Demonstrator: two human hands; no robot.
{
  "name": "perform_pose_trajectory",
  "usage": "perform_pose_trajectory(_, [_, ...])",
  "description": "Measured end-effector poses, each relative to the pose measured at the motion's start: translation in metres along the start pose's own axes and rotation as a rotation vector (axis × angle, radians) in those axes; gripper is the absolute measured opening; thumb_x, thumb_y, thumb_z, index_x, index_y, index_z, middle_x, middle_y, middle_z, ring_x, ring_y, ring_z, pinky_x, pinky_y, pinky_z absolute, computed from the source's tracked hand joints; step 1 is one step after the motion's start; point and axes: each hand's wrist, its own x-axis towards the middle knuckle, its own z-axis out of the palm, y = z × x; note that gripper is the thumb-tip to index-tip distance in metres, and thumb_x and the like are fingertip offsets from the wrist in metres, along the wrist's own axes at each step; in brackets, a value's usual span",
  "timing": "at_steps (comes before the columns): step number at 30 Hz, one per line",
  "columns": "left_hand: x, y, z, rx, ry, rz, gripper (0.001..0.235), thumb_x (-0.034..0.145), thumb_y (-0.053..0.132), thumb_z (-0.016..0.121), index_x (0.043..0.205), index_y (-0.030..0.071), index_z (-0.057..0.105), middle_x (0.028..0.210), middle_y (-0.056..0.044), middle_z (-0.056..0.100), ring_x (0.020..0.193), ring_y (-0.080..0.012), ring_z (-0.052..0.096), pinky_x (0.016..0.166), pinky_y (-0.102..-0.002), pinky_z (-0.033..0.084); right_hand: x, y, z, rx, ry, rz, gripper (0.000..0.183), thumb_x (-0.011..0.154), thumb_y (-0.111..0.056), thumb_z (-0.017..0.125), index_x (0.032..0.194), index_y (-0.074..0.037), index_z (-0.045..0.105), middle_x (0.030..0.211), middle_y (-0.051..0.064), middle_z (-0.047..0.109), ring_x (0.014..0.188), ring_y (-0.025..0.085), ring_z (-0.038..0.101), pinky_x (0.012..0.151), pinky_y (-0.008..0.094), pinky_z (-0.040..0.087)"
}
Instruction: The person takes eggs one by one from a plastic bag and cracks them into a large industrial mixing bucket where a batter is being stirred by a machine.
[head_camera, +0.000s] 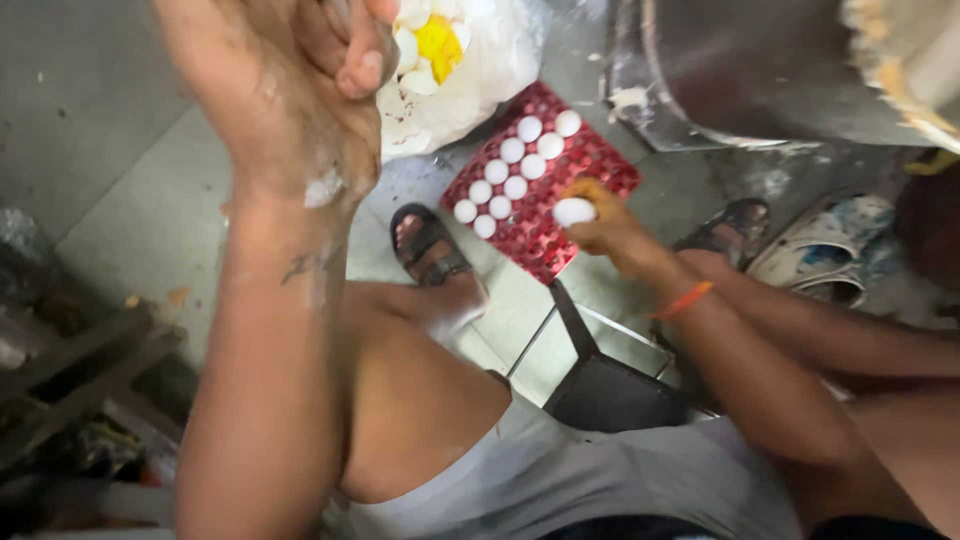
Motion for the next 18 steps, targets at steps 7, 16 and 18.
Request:
perform_pose_trajectory(7, [0.030,-0.014,0.007,0.025,0.173,-0.127,0.072,0.102,0.068,0.056,0.112,-0.003,0.054,0.080,-0.013,0.055,0.062,-0.0215,0.052,0.045,-0.027,0.034,-0.160,-0.138,-0.050,-0.027,0.281,-0.289,0.045,0.089,-0.003,0.060,0.132,-0.014,0.053,0.094,-0.002,0.056,0.072,0.006,0.051,0.057,0.021,0.041])
perform_pose_trajectory(16, [0.034,-0.018,0.023,0.075,0.207,-0.240,0.080,0.092,0.078,0.058,0.111,0.000,0.053,0.076,-0.013,0.060,0.052,-0.0150,0.046,0.045,-0.023,0.035,-0.185,-0.129,-0.161,-0.937,1.191,-0.778,0.034,0.118,-0.019,0.061,0.141,-0.003,0.041,0.099,0.012,0.066,0.079,0.022,0.066,0.072,0.036,0.051])
perform_pose_trajectory(18, [0.036,-0.020,0.026,0.063,0.221,-0.253,0.079,0.091,0.078,0.057,0.110,0.001,0.053,0.075,-0.013,0.060,0.053,-0.0157,0.049,0.045,-0.023,0.036,-0.184,-0.127,-0.172,-1.069,1.267,-0.710,0.037,0.115,-0.020,0.066,0.139,-0.002,0.043,0.100,0.015,0.067,0.086,0.027,0.072,0.074,0.039,0.052])
